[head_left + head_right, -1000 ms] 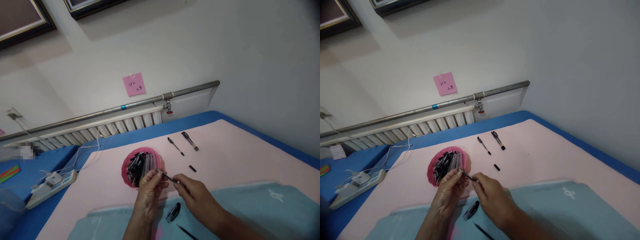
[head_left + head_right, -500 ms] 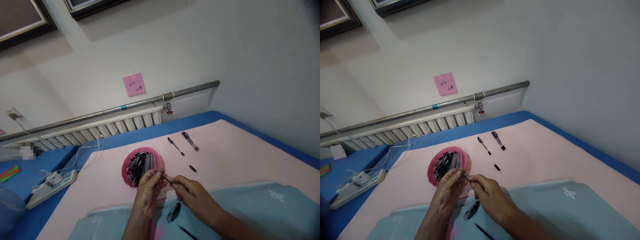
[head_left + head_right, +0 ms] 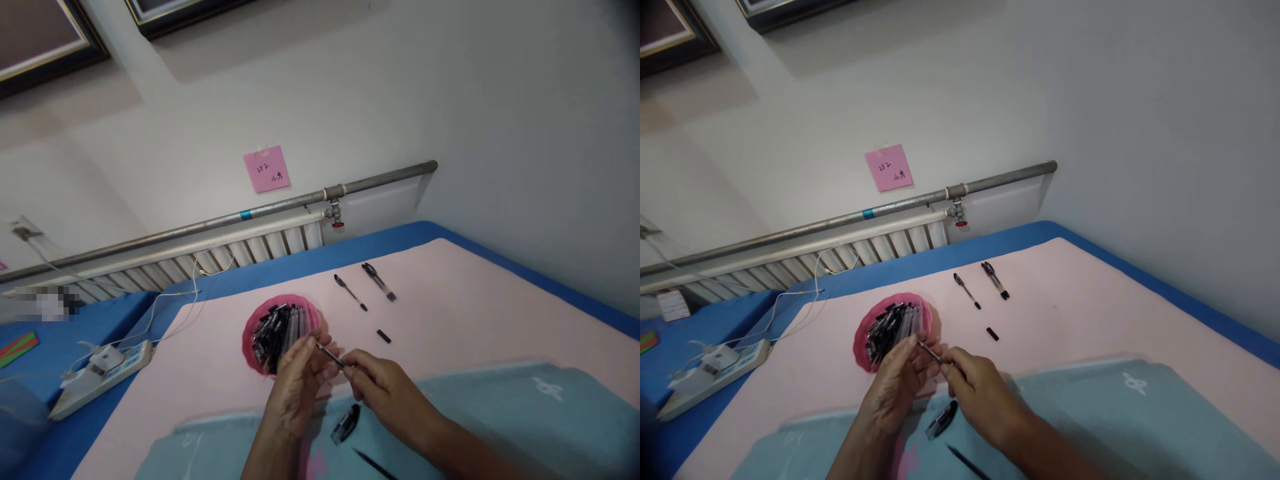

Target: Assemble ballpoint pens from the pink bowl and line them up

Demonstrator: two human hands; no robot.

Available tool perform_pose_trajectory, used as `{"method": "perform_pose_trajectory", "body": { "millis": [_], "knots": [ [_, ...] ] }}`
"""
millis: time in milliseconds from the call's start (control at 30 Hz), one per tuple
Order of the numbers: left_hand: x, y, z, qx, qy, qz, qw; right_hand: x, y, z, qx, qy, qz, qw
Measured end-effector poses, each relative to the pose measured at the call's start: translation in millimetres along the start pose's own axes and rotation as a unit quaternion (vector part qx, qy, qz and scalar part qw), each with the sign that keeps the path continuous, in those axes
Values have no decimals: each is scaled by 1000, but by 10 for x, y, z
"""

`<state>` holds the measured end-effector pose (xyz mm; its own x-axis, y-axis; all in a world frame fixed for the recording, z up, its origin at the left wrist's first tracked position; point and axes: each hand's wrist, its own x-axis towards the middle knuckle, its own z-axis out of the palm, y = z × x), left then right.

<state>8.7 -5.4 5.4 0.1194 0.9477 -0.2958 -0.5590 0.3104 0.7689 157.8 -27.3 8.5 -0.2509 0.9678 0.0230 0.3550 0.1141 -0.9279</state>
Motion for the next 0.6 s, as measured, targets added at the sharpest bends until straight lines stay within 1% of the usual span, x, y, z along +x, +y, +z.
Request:
{"method": "perform_pose_trajectory", "body": {
  "millis": [100, 167, 367, 600],
  "knots": [
    [6, -17, -8, 44, 10, 14, 999, 1, -4, -3, -7, 3, 8, 1000],
    [9, -21, -19, 55, 16, 24, 998, 2, -9, -3, 0, 3, 12, 1000],
    [-6, -11, -9, 34, 4, 6, 999, 0, 5, 12, -6, 7, -6, 1000],
    [-20, -6, -7, 29, 8, 18, 999, 2, -3, 8, 5, -7, 6, 1000]
  ]
}}
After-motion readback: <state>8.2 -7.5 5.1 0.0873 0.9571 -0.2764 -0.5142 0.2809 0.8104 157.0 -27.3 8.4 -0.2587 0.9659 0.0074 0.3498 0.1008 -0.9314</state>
